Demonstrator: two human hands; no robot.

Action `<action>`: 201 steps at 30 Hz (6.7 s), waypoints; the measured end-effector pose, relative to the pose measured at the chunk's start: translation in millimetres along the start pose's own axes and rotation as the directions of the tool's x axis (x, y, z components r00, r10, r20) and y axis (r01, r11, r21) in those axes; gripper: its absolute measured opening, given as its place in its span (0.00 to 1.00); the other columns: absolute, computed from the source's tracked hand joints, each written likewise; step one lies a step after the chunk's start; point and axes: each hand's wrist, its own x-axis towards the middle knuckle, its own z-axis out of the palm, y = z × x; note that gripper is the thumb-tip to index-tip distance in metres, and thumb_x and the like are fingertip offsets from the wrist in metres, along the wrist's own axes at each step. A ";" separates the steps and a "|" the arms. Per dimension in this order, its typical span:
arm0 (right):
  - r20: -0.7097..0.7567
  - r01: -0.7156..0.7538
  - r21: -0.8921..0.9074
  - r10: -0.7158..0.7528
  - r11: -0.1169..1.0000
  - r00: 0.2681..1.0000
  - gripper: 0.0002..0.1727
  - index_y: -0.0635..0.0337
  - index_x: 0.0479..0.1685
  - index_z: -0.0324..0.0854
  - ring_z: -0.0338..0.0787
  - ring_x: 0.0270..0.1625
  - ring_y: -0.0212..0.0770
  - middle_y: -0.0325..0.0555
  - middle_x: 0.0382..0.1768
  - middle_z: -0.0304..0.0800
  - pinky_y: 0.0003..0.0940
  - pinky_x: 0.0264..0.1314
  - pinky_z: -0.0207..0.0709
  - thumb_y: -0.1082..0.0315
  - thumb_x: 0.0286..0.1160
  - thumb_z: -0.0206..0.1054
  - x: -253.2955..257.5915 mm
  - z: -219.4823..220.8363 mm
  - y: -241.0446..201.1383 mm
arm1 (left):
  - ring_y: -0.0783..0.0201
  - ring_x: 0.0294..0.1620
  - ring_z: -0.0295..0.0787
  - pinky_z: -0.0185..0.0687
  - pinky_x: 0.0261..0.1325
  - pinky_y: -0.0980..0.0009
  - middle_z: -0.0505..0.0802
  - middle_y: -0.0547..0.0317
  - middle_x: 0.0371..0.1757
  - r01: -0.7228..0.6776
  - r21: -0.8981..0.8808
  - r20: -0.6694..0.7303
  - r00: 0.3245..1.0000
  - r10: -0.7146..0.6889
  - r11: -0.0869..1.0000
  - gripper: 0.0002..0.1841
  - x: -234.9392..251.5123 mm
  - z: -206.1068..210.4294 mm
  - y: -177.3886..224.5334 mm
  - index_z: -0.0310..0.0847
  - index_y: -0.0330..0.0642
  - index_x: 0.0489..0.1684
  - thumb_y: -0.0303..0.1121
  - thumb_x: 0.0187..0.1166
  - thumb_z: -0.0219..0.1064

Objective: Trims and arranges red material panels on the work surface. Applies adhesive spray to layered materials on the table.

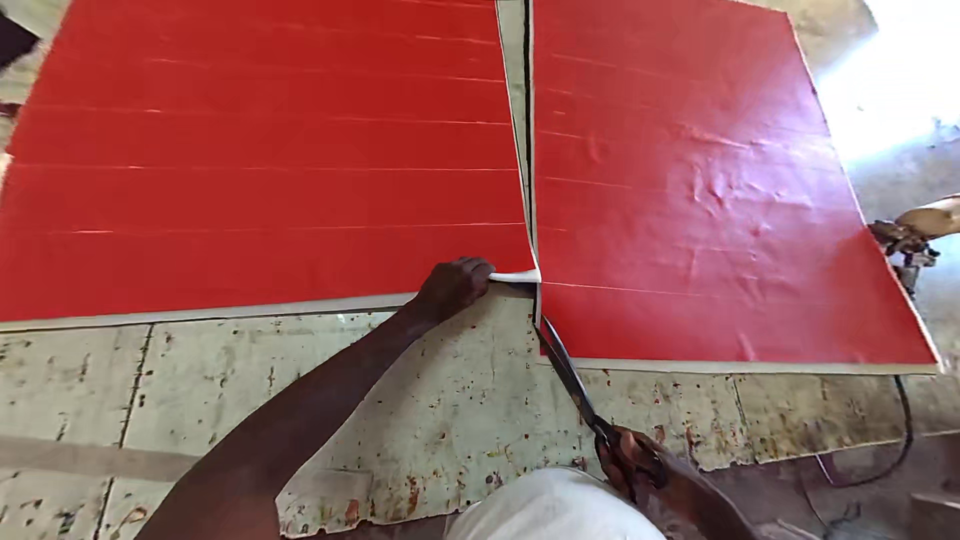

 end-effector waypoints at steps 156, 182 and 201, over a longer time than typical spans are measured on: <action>-0.831 0.510 -0.254 -0.455 0.822 0.319 0.26 0.67 0.58 0.82 0.87 0.45 0.48 0.58 0.48 0.89 0.52 0.49 0.82 0.57 0.69 0.79 -175.4 -763.2 -232.8 | 0.40 0.94 0.53 0.51 0.91 0.38 0.64 0.47 0.93 -0.166 0.043 0.416 0.899 0.133 0.985 0.35 379.2 363.9 555.6 0.66 0.52 0.88 0.54 0.81 0.67; -0.937 0.503 -0.278 -0.346 0.818 0.045 0.09 0.60 0.54 0.86 0.79 0.17 0.36 0.47 0.33 0.91 0.30 0.18 0.78 0.73 0.80 0.66 -426.3 -485.9 12.8 | 0.40 0.90 0.60 0.63 0.85 0.41 0.70 0.43 0.89 -0.401 -0.082 0.423 0.815 0.397 0.912 0.36 480.3 415.4 625.1 0.67 0.44 0.87 0.44 0.77 0.71; -0.970 0.568 -0.105 -0.210 0.816 0.123 0.17 0.56 0.64 0.84 0.83 0.20 0.37 0.47 0.49 0.95 0.29 0.20 0.77 0.70 0.77 0.69 -386.8 -399.5 84.9 | 0.47 0.66 0.84 0.81 0.70 0.50 0.91 0.50 0.54 -0.646 -0.308 0.270 0.645 0.715 0.698 0.08 574.3 381.7 645.0 0.89 0.40 0.45 0.22 0.77 0.63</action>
